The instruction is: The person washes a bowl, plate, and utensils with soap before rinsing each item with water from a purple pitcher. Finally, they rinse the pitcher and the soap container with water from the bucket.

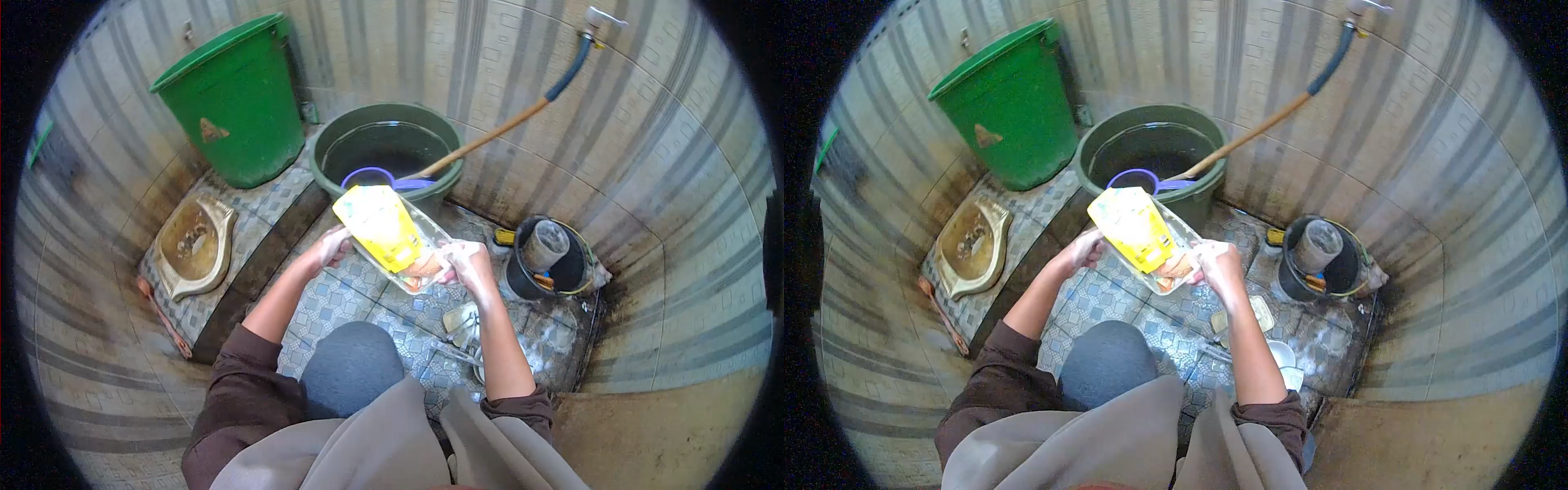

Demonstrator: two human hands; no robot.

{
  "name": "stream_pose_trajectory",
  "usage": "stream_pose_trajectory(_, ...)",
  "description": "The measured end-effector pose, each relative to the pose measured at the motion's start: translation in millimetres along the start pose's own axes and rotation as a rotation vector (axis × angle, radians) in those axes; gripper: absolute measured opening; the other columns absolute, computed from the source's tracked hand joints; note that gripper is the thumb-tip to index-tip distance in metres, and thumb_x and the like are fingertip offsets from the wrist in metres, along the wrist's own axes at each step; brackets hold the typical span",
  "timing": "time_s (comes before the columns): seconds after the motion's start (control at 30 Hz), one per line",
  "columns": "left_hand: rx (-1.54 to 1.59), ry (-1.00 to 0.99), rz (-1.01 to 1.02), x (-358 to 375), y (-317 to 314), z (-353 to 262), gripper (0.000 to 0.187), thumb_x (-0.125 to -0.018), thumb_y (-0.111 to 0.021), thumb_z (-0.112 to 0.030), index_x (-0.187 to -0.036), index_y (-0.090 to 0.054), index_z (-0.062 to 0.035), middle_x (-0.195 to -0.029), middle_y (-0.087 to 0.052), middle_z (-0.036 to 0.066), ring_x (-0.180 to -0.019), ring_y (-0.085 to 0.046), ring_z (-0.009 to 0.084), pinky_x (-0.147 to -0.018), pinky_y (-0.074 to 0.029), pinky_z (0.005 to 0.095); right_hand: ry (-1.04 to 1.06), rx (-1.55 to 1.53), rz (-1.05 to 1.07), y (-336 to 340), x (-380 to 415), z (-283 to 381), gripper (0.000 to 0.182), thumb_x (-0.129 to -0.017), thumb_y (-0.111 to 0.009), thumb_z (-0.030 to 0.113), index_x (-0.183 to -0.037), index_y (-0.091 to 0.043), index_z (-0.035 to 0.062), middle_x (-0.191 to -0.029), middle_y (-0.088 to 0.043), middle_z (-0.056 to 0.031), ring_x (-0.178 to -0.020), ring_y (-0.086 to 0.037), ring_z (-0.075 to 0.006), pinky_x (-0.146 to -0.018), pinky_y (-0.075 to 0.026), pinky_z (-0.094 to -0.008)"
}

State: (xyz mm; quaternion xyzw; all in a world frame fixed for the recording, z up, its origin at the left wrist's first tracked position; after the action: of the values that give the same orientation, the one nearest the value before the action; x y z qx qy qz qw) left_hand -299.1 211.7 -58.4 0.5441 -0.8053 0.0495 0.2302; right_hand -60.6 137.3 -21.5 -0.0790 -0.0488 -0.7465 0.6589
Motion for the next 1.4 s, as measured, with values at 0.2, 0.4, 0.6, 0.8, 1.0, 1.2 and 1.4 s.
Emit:
stream_pose_trajectory(0.2,0.202,0.009,-0.053,57.3,42.3,23.8,0.026,-0.075,-0.039,-0.032,-0.078,-0.048,-0.0081,-0.054,-0.042,0.001,-0.041,-0.034,0.0087,-0.041,-0.032,0.023,-0.037,0.086,0.186,-78.4,-14.9,2.8,0.021,-0.073,-0.044,0.006,-0.086,-0.056,-0.0068,-0.063,-0.056,-0.0134,-0.039,-0.053,-0.0165,-0.035,-0.043,-0.0245)
stream_pose_trajectory(0.4,0.27,-0.024,-0.238,48.4,93.6,43.9,0.025,-0.075,-0.038,-0.024,-0.082,-0.05,-0.0026,-0.057,-0.05,0.008,-0.042,-0.039,0.0103,-0.042,-0.038,0.0241,0.0,0.19,0.291,-139.2,-39.4,-10.5,0.02,-0.073,-0.048,0.011,-0.084,-0.056,-0.004,-0.062,-0.056,-0.0103,-0.041,-0.054,-0.0154,-0.038,-0.042,-0.0247)
stream_pose_trajectory(0.6,0.537,0.007,-0.488,25.2,168.3,75.6,0.031,-0.078,-0.033,-0.021,-0.087,-0.045,0.0053,-0.061,-0.051,0.013,-0.047,-0.047,0.0159,-0.046,-0.046,0.029,0.057,0.307,0.258,-152.7,-57.1,5.7,0.036,-0.07,-0.058,0.019,-0.101,-0.051,0.0014,-0.057,-0.054,-0.0043,-0.043,-0.049,-0.0078,-0.04,-0.039,-0.022)
stream_pose_trajectory(0.8,0.682,-0.075,-0.595,-95.0,256.3,110.9,0.033,-0.085,-0.026,-0.025,-0.097,-0.044,-0.0003,-0.072,-0.056,0.014,-0.05,-0.052,0.0154,-0.051,-0.048,0.0296,0.299,0.63,-0.073,-69.3,-118.3,50.6,0.017,-0.069,-0.057,0.016,-0.082,-0.061,0.0066,-0.066,-0.058,-0.0065,-0.057,-0.052,-0.012,-0.055,-0.042,-0.0252)
stream_pose_trajectory(1.0,0.926,-0.104,-0.565,-241.8,281.7,154.5,0.036,-0.086,-0.023,-0.028,-0.107,-0.038,-0.0033,-0.092,-0.054,0.014,-0.069,-0.053,0.0183,-0.063,-0.048,0.0345,0.548,1.564,-0.117,-84.1,-180.9,78.4,0.01,-0.063,-0.054,0.012,-0.068,-0.064,0.0127,-0.069,-0.056,-0.0129,-0.069,-0.055,-0.0261,-0.06,-0.043,-0.0362)
stream_pose_trajectory(1.2,1.068,-0.084,-0.452,-276.5,254.7,130.3,0.043,-0.087,-0.022,-0.034,-0.117,-0.032,-0.0062,-0.118,-0.041,0.008,-0.101,-0.041,0.0239,-0.079,-0.041,0.039,0.067,1.915,0.16,-97.5,-262.6,2.7,0.021,-0.074,-0.048,0.017,-0.089,-0.061,0.0117,-0.099,-0.054,-0.0083,-0.095,-0.049,-0.0211,-0.078,-0.033,-0.0364)
stream_pose_trajectory(1.4,0.885,0.088,-0.436,-224.2,210.4,148.1,0.04,-0.077,-0.043,-0.033,-0.109,-0.044,-0.009,-0.105,-0.047,0.001,-0.09,-0.045,0.0189,-0.072,-0.043,0.0347,-0.254,1.841,0.549,-108.9,-271.8,-8.1,0.054,-0.056,-0.067,0.041,-0.097,-0.057,0.0078,-0.109,-0.05,-0.0077,-0.103,-0.046,-0.0218,-0.084,-0.03,-0.0386)
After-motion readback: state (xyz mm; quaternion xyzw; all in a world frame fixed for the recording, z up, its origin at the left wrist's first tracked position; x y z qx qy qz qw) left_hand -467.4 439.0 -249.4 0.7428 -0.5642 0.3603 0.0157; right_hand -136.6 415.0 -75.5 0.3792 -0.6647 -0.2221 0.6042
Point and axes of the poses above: each hand's wrist, its own x-axis away from the middle knuckle, its own y-axis out of the back of the hand, z = x × y, the point moved 9 cm from there along -x, towards the middle knuckle
